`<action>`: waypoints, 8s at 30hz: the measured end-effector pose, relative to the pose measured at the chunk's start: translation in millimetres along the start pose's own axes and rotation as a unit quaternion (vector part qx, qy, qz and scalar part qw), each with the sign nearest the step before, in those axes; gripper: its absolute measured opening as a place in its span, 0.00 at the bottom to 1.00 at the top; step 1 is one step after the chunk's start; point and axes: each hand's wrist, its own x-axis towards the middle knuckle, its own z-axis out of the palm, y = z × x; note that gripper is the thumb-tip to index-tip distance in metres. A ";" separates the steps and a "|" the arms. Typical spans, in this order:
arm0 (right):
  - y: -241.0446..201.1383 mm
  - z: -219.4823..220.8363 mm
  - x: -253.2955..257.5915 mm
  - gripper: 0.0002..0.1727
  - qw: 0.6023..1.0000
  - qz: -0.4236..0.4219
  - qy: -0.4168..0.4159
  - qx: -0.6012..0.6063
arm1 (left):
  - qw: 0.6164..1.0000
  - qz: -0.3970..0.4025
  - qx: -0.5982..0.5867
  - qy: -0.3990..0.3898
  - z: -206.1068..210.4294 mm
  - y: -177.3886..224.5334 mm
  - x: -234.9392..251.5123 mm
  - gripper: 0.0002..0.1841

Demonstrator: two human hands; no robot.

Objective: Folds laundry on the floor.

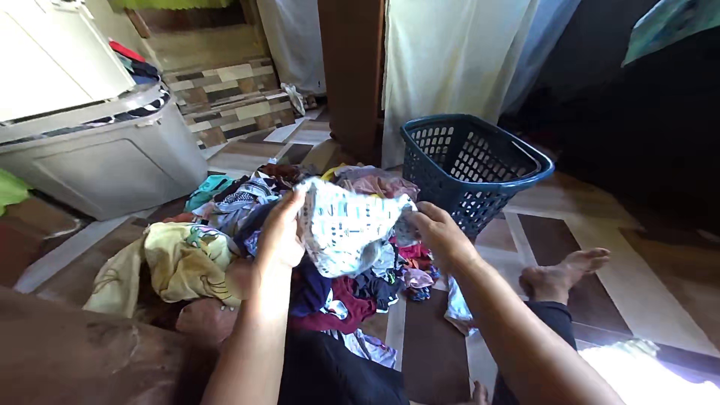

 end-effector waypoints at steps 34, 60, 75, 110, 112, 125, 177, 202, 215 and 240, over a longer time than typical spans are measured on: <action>145.0 99.8 -9.0 0.21 0.949 0.059 -0.192 -0.242 | 0.917 -0.061 0.306 0.247 -134.0 -115.9 -24.9 0.18; 238.5 95.1 -114.1 0.46 0.967 -0.062 -0.156 -0.191 | 0.901 -0.028 0.414 0.126 -169.5 -124.0 -54.0 0.17; 159.4 75.0 60.8 0.31 0.965 0.023 -0.043 -0.258 | 0.864 0.037 0.443 0.238 -91.8 -86.1 76.7 0.20; 67.4 -34.7 15.5 0.08 0.959 -0.029 -0.162 0.229 | 0.993 0.005 -0.112 0.028 -118.5 -59.8 16.2 0.21; 65.3 -43.7 13.0 0.07 0.941 -0.066 -0.201 0.264 | 0.988 0.035 -0.146 0.019 -113.4 -53.3 5.7 0.23; -29.4 -31.6 85.7 0.10 0.975 -0.200 0.093 0.026 | 0.962 0.214 0.065 0.156 -55.6 52.3 117.2 0.08; 126.0 122.6 135.4 0.25 0.939 0.078 -0.110 -0.315 | 0.739 0.067 0.658 0.130 -119.2 -97.9 128.3 0.18; 161.9 89.6 75.0 0.13 0.943 -0.116 0.051 -0.307 | 0.714 0.251 0.647 0.092 -163.5 -97.9 66.0 0.08; 175.6 94.5 87.7 0.38 0.953 0.085 -0.139 -0.257 | 0.771 0.299 0.563 0.011 -73.9 -171.9 17.8 0.18; 62.4 148.2 52.2 0.27 0.946 0.162 -0.161 0.230 | 0.895 -0.038 -0.343 0.284 -74.1 -189.1 11.8 0.34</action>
